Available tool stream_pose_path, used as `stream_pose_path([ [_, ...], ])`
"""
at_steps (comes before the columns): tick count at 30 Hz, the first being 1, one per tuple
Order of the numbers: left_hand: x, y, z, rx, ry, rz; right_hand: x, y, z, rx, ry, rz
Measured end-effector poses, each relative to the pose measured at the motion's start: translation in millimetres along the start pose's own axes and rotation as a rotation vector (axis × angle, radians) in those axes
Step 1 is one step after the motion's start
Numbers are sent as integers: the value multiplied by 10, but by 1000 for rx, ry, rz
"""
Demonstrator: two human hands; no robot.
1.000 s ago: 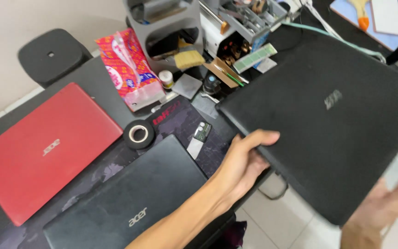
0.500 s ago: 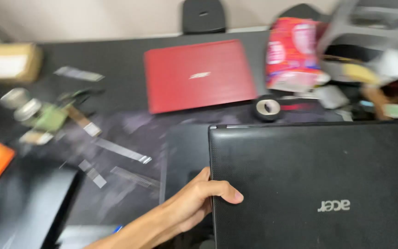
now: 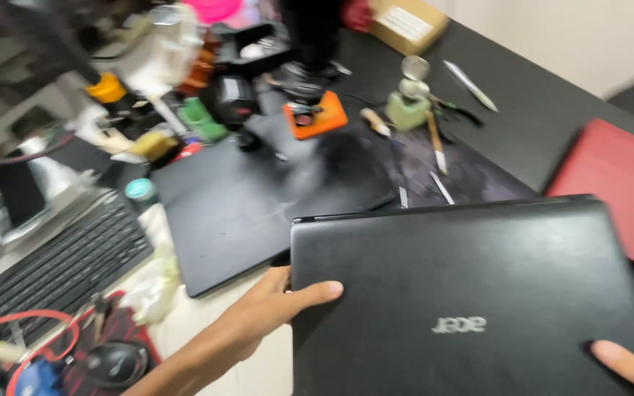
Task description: The person unscrews the screws on the bottom cover of a black laptop using a screwdriver, repositions the laptop, and moves a red laptop aside on the workbench. They continue loosening screws around the laptop's rear panel and set the screwdriver down among other tools on the mat.
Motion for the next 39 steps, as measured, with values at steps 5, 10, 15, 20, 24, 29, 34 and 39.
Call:
stream_pose_path([
  [5,-860,326,-9,79,-288,-96,1850,2113,287,-116,201,-92],
  [10,-1386,436,-49,144,-399,-140,2586,2963,422,-209,336,-315],
  [15,-1829,692,172,119,-583,-181,2975,3244,518,-299,369,-457],
  [20,-2044,698,308,163,-576,-155,3166,3175,725,-272,385,-553],
  [24,-2096,629,289,185,-574,-84,3267,3185,800,-274,409,-550],
  [29,-2131,547,308,141,-594,-61,3297,3221,874,-355,370,-673],
  [34,-2141,542,264,108,-638,5,3309,3331,870,-354,364,-738],
  [39,-1923,490,147,169,-588,-93,3275,3336,802,-440,365,-708],
])
Point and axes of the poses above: each hand's wrist, its own z-axis towards the middle knuckle, its own x-axis out of the palm, y = z × x, the point moved 3 cm from there along z, towards the middle knuckle, and after that the axes turned 8 degrees about -x, right-handed, at the moved point
